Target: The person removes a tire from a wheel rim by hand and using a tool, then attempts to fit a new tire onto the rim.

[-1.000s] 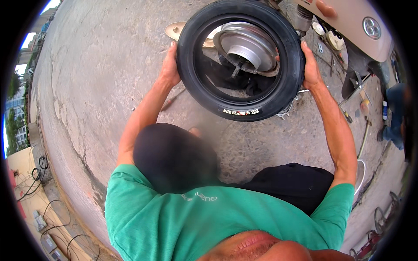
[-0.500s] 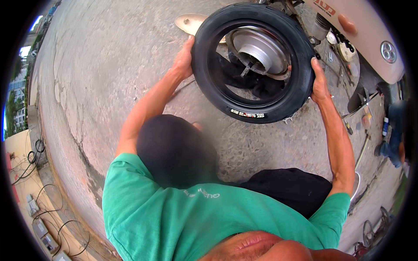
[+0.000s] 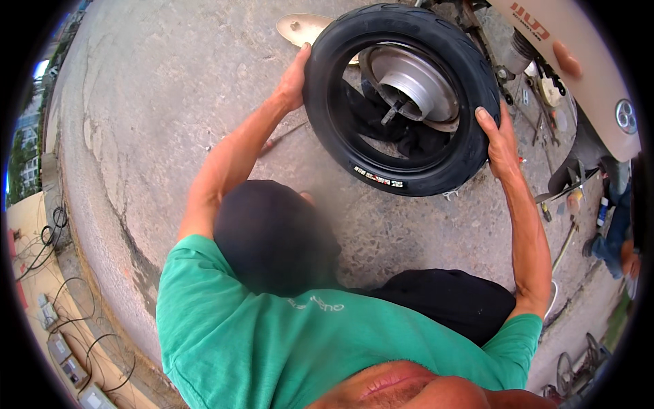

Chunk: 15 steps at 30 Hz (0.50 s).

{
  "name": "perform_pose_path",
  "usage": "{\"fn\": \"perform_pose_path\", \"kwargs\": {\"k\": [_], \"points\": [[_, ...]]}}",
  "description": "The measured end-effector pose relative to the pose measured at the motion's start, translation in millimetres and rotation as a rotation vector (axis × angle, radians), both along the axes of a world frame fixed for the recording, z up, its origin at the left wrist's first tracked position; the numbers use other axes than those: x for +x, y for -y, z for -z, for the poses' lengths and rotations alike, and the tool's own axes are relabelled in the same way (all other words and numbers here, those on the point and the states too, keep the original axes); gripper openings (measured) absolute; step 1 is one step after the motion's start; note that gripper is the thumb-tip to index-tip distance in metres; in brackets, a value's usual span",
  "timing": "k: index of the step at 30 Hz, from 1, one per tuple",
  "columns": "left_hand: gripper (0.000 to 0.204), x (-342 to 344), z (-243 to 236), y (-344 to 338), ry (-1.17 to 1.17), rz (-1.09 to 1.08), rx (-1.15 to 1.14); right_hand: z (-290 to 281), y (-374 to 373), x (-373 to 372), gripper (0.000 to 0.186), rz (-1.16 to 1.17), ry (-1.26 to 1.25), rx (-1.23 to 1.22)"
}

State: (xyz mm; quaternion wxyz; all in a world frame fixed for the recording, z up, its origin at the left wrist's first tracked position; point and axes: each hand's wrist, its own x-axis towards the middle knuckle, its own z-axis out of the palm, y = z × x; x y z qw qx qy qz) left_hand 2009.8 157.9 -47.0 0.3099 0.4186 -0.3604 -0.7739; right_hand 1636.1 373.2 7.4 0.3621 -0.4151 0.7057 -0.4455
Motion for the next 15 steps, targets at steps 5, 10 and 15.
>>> {"fn": "perform_pose_path", "kwargs": {"k": [5,10,15], "points": [[0.069,-6.8,-3.0,14.1,0.060,0.007,0.063,-20.3,-3.6,17.0,0.112,-0.051,0.014,-0.011],[0.069,-23.7,6.6,43.2,0.094,-0.027,-0.007,-14.8,-6.4,17.5,0.106,-0.042,-0.084,-0.031],[0.066,-47.0,4.7,60.7,0.087,0.014,0.048,-11.8,-6.8,17.6,0.093,-0.009,-0.072,-0.064]]}}
